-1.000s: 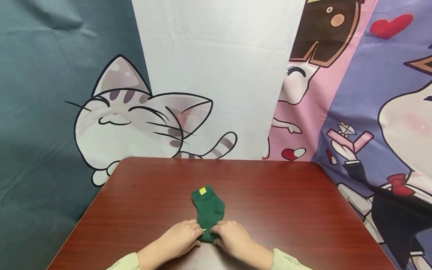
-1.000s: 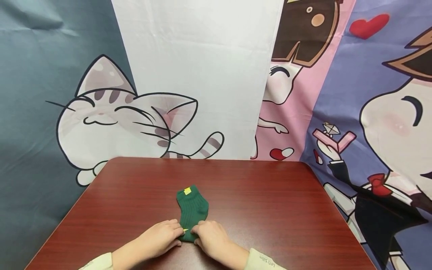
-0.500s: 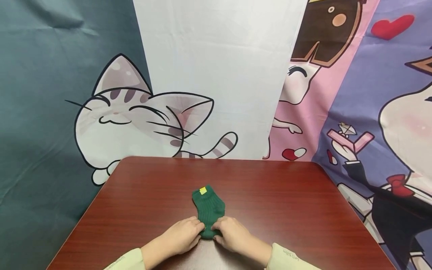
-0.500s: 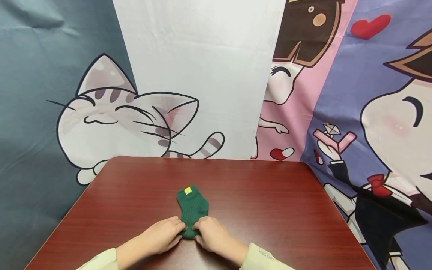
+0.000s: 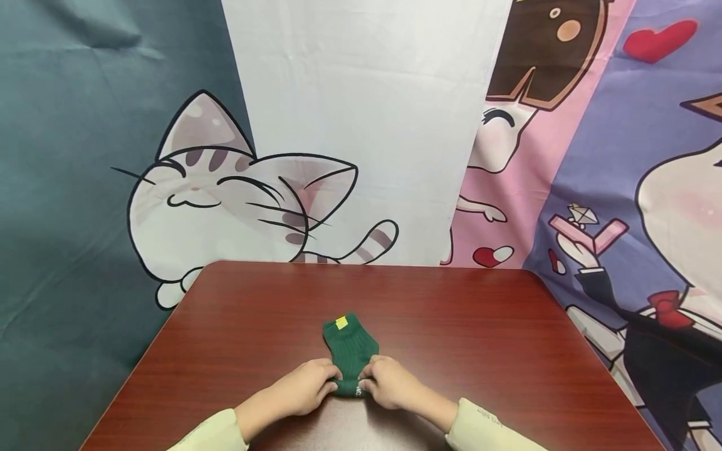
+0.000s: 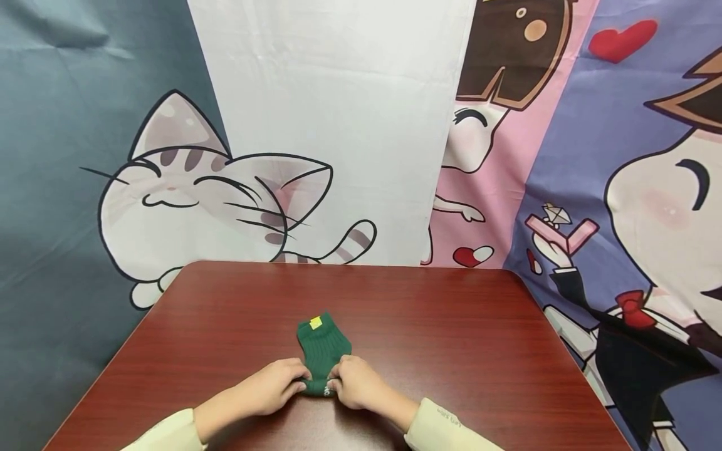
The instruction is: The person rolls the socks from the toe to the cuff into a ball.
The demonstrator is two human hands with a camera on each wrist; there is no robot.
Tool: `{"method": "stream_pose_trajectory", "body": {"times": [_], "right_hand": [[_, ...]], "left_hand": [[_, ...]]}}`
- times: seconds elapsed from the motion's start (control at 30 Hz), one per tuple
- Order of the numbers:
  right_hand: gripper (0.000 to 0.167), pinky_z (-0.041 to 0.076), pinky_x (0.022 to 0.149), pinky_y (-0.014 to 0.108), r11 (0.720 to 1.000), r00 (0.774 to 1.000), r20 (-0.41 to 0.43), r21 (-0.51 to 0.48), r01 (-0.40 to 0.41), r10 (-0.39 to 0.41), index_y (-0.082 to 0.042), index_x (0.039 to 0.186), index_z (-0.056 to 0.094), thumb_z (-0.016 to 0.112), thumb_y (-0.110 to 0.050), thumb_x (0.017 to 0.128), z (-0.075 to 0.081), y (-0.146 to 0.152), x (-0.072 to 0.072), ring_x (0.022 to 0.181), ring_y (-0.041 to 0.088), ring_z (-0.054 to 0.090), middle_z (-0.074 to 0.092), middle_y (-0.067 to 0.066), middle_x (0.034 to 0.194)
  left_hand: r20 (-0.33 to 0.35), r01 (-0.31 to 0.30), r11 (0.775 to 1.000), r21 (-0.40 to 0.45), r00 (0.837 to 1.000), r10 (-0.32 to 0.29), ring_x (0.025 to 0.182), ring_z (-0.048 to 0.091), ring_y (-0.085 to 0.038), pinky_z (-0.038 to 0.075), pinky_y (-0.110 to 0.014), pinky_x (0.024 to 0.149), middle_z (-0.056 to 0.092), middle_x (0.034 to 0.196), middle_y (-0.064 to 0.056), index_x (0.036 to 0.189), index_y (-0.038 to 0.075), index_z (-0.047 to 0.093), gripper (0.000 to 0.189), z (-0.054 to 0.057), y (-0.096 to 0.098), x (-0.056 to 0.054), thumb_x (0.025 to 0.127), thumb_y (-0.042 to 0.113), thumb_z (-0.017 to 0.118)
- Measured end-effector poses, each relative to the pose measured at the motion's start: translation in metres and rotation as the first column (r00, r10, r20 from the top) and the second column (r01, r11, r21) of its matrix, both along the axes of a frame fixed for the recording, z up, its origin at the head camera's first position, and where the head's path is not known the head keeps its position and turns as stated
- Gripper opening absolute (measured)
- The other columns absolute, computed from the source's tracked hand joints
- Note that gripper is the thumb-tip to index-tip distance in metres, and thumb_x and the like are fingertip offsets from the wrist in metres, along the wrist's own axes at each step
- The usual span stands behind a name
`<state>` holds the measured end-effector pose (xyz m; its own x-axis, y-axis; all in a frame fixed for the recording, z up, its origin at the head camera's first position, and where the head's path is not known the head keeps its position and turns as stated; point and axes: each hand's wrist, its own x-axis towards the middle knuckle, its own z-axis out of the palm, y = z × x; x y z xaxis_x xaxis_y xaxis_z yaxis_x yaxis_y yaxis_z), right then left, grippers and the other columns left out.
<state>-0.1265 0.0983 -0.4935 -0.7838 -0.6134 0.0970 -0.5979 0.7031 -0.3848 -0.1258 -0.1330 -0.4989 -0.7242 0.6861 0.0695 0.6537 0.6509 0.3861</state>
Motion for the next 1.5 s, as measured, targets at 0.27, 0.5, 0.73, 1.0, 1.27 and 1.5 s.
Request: {"method": "stream_pose_trajectory", "body": {"times": [0.27, 0.5, 0.73, 1.0, 1.27, 1.5], "right_hand": [[0.011, 0.049, 0.067, 0.027, 0.999, 0.998, 0.057, -0.042, 0.035, -0.033, -0.021, 0.093, 0.068, 0.077, -0.016, 0.089, -0.004, 0.002, -0.004, 0.074, 0.005, 0.055, 0.061, -0.011, 0.080], [0.011, 0.052, 0.070, 0.024, 1.000, 0.999, -0.045, -0.005, 0.003, -0.003, -0.018, 0.085, 0.069, 0.078, -0.012, 0.087, -0.003, 0.000, -0.002, 0.078, 0.003, 0.058, 0.060, -0.011, 0.083], [0.011, 0.054, 0.069, 0.024, 0.999, 0.989, -0.150, 0.050, 0.008, 0.000, -0.018, 0.083, 0.069, 0.079, -0.012, 0.085, 0.001, -0.003, 0.001, 0.077, 0.005, 0.060, 0.059, -0.010, 0.080], [0.009, 0.052, 0.068, 0.020, 0.988, 0.950, -0.308, 0.156, -0.005, 0.053, -0.018, 0.079, 0.074, 0.080, -0.013, 0.082, 0.000, -0.006, 0.009, 0.075, 0.007, 0.060, 0.060, -0.010, 0.078], [0.009, 0.050, 0.057, 0.022, 0.978, 0.939, -0.334, 0.208, -0.010, 0.081, -0.019, 0.080, 0.076, 0.079, -0.026, 0.085, -0.004, -0.003, 0.013, 0.071, 0.007, 0.059, 0.060, -0.010, 0.075], [0.031, 0.052, 0.062, 0.023, 0.961, 0.947, -0.312, 0.278, 0.015, 0.075, -0.020, 0.083, 0.074, 0.086, -0.047, 0.074, 0.001, -0.006, 0.016, 0.075, 0.006, 0.058, 0.061, -0.010, 0.079]], "left_hand": [[0.038, -0.045, 0.997, 0.054, 0.998, 0.043, 0.087, 0.061, -0.006, 0.054, -0.025, 0.076, 0.062, 0.092, 0.005, 0.104, 0.007, 0.075, 0.013, -0.004, 0.001, -0.005, 0.097, 0.014, 0.067], [-0.030, -0.070, 0.997, 0.034, 0.997, 0.072, 0.087, 0.060, -0.004, 0.054, -0.026, 0.074, 0.062, 0.093, 0.009, 0.104, 0.013, 0.072, 0.010, -0.004, 0.002, -0.001, 0.095, 0.018, 0.070], [-0.312, -0.025, 0.998, -0.055, 0.950, 0.006, 0.082, 0.048, -0.006, 0.047, -0.019, 0.067, 0.055, 0.087, 0.010, 0.089, 0.020, 0.067, 0.009, -0.005, 0.004, 0.001, 0.090, 0.022, 0.076], [-0.458, 0.048, 0.980, -0.191, 0.879, -0.133, 0.072, 0.033, -0.006, 0.035, -0.018, 0.061, 0.044, 0.080, 0.010, 0.089, 0.017, 0.071, 0.004, -0.007, 0.004, 0.010, 0.092, 0.019, 0.073], [-0.437, 0.040, 0.970, -0.240, 0.888, -0.145, 0.078, 0.043, -0.007, 0.045, -0.019, 0.065, 0.050, 0.086, 0.008, 0.093, 0.017, 0.070, 0.023, -0.006, 0.006, 0.013, 0.084, 0.033, 0.082], [-0.454, 0.050, 0.970, -0.240, 0.877, -0.158, 0.076, 0.042, -0.006, 0.043, -0.019, 0.064, 0.048, 0.081, 0.009, 0.084, 0.018, 0.067, 0.019, -0.006, 0.010, 0.008, 0.083, 0.027, 0.083]]}}
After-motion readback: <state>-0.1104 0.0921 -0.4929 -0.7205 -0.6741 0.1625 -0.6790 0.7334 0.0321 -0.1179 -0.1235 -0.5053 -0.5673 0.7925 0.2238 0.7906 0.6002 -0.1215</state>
